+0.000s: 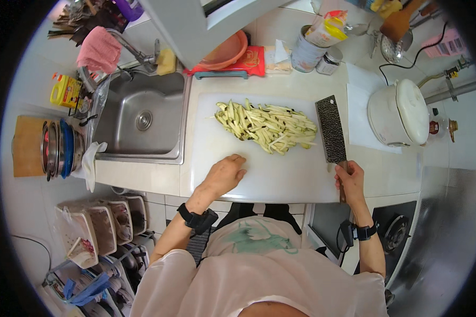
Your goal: Slicing peeled vegetables on a cutting board in a kitchen.
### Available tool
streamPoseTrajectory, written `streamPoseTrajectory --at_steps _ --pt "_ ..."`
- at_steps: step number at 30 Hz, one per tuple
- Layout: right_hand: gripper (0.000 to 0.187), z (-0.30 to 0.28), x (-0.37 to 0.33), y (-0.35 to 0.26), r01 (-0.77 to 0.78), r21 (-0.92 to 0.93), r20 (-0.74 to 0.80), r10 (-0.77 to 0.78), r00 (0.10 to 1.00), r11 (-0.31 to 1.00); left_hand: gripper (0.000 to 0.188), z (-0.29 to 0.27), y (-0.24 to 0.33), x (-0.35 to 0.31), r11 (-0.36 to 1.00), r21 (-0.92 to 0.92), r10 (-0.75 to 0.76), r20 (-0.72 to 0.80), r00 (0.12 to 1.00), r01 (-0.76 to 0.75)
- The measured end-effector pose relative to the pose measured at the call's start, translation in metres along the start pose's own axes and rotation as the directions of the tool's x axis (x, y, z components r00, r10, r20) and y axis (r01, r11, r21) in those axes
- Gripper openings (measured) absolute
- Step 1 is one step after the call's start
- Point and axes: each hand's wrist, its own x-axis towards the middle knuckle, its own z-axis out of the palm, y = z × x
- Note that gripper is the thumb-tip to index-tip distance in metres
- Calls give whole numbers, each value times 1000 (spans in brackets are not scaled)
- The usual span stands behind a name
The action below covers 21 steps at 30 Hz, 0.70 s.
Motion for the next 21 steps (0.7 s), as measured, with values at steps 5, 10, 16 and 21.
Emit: streamPoseTrajectory --at_steps 5,10,16,21 --pt "16 8 -5 5 -40 55 -52 43 998 998 29 -38 -36 -22 992 -93 -94 -87 992 86" --pt "17 16 -2 17 -31 167 -49 40 998 986 28 -81 -56 -44 953 -206 -262 -195 945 221" --pt "21 11 14 54 -144 394 53 134 990 908 30 -71 -94 -82 950 -253 -265 -337 904 184" --pt "29 8 44 83 -178 418 213 95 972 891 30 -82 -58 -108 958 -170 -280 -368 887 231"
